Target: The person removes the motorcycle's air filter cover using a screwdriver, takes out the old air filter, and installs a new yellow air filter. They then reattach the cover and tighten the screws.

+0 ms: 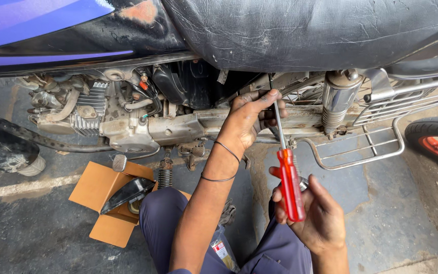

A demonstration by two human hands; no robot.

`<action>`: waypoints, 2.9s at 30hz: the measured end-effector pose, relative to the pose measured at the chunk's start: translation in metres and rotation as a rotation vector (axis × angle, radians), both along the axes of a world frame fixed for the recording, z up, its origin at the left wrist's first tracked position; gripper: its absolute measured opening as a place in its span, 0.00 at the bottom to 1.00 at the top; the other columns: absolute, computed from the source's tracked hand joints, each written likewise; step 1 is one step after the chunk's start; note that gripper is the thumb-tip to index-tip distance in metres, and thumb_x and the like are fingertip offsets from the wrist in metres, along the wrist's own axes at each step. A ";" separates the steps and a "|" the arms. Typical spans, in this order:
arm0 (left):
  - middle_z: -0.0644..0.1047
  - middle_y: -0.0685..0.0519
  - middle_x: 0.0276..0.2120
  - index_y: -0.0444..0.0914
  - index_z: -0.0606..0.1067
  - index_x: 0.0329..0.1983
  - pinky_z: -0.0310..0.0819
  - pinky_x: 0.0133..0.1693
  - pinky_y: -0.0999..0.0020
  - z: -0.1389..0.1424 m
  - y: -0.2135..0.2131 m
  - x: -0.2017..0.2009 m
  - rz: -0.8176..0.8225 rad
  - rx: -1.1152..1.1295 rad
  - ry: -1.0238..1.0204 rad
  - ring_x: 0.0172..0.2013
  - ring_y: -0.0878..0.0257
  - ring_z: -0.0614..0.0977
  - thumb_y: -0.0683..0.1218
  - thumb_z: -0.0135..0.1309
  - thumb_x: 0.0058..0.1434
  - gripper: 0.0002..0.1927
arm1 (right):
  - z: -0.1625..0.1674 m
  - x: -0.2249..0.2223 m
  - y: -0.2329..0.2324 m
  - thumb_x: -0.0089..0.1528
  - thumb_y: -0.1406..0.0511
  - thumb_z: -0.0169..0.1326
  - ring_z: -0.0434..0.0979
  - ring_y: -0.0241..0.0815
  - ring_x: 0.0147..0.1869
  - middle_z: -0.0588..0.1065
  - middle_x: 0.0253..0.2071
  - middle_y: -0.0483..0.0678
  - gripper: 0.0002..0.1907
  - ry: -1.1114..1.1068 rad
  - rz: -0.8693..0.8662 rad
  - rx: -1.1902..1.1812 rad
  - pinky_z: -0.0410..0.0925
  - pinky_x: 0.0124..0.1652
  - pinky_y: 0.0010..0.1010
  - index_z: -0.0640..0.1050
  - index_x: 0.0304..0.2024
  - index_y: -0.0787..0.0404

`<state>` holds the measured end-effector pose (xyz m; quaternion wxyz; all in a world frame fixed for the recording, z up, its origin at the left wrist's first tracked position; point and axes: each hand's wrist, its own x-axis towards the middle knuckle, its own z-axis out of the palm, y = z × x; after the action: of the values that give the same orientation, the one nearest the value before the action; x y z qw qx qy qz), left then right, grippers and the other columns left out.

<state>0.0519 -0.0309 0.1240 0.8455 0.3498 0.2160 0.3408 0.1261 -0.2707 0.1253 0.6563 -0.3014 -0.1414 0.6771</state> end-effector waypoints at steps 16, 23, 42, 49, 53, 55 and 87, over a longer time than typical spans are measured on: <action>0.80 0.52 0.33 0.37 0.78 0.42 0.77 0.29 0.65 0.004 -0.011 -0.008 0.011 -0.041 -0.019 0.33 0.60 0.84 0.53 0.62 0.62 0.15 | -0.031 0.000 0.007 0.62 0.55 0.66 0.64 0.39 0.40 0.68 0.40 0.48 0.29 0.171 0.078 0.200 0.64 0.35 0.28 0.73 0.52 0.73; 0.78 0.52 0.28 0.34 0.78 0.38 0.77 0.28 0.66 0.002 -0.011 -0.001 0.029 -0.056 0.069 0.28 0.60 0.81 0.50 0.68 0.57 0.16 | -0.021 -0.014 0.018 0.65 0.52 0.64 0.65 0.38 0.41 0.67 0.42 0.46 0.31 0.197 0.129 0.274 0.63 0.35 0.28 0.67 0.56 0.65; 0.82 0.50 0.37 0.33 0.79 0.46 0.82 0.38 0.67 0.013 -0.010 -0.010 -0.080 -0.037 -0.074 0.37 0.61 0.85 0.48 0.59 0.65 0.13 | -0.053 0.011 0.017 0.71 0.58 0.61 0.74 0.46 0.42 0.79 0.44 0.61 0.31 0.166 0.116 0.364 0.67 0.43 0.34 0.67 0.63 0.78; 0.82 0.49 0.36 0.33 0.79 0.46 0.82 0.36 0.66 0.005 -0.006 -0.005 -0.067 -0.003 -0.071 0.35 0.60 0.85 0.48 0.57 0.67 0.13 | -0.048 -0.001 0.021 0.65 0.59 0.61 0.74 0.45 0.44 0.76 0.40 0.53 0.30 0.357 0.181 0.326 0.68 0.43 0.35 0.67 0.62 0.72; 0.82 0.48 0.37 0.31 0.79 0.48 0.83 0.37 0.66 0.005 -0.002 -0.008 -0.081 0.026 -0.074 0.36 0.60 0.85 0.47 0.56 0.68 0.14 | -0.060 0.000 0.025 0.64 0.59 0.63 0.75 0.45 0.42 0.76 0.40 0.53 0.30 0.301 0.162 0.317 0.69 0.43 0.35 0.68 0.61 0.71; 0.82 0.48 0.37 0.31 0.79 0.48 0.83 0.37 0.66 0.006 -0.002 -0.011 -0.096 0.018 -0.073 0.36 0.60 0.85 0.48 0.56 0.67 0.15 | -0.066 0.004 0.026 0.65 0.58 0.64 0.75 0.45 0.40 0.76 0.39 0.53 0.30 0.255 0.149 0.319 0.68 0.41 0.34 0.69 0.59 0.71; 0.81 0.49 0.31 0.34 0.78 0.38 0.79 0.31 0.67 0.004 -0.014 -0.013 -0.024 0.044 0.115 0.30 0.60 0.84 0.53 0.64 0.63 0.16 | -0.056 -0.003 0.033 0.59 0.46 0.67 0.67 0.39 0.35 0.70 0.31 0.46 0.32 -0.082 0.008 0.231 0.63 0.40 0.33 0.72 0.49 0.63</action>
<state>0.0392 -0.0447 0.1280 0.8277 0.3898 0.2527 0.3147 0.1228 -0.2379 0.0696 0.6777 -0.2506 -0.2461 0.6460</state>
